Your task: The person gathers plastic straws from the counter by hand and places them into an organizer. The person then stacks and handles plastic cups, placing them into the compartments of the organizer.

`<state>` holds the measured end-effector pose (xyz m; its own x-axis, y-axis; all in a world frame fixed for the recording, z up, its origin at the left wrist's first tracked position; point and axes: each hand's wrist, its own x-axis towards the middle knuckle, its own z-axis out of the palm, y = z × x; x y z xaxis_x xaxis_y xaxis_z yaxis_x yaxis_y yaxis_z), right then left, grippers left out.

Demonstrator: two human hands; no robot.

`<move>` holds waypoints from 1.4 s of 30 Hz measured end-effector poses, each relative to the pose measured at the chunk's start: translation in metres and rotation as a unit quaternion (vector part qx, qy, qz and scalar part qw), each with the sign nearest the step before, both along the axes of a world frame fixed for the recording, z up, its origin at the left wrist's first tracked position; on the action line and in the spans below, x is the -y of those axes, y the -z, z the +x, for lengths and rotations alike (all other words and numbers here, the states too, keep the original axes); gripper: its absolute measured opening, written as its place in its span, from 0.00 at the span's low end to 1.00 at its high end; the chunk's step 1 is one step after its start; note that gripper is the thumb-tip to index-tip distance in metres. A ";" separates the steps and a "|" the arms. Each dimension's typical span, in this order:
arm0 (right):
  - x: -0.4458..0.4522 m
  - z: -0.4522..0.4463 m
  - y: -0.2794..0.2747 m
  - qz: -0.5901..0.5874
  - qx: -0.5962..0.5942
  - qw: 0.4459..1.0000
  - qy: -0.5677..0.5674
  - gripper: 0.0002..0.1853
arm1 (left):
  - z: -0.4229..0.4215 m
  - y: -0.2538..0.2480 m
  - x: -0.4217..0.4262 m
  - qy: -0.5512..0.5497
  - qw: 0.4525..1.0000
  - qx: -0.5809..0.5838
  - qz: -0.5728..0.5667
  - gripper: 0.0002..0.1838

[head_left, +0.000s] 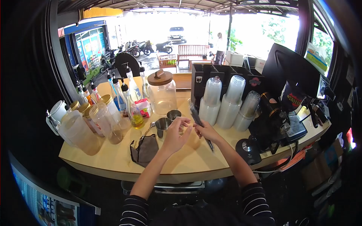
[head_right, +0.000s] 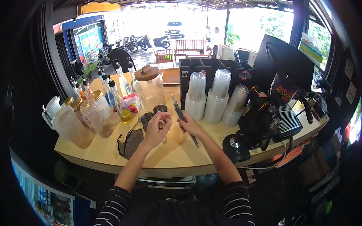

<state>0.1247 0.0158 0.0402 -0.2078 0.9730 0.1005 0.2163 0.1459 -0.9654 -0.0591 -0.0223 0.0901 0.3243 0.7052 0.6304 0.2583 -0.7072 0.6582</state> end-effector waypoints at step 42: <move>0.067 0.021 0.021 0.092 -0.084 0.980 -0.155 0.14 | 0.054 0.032 -0.009 0.245 0.903 0.193 -0.295 0.17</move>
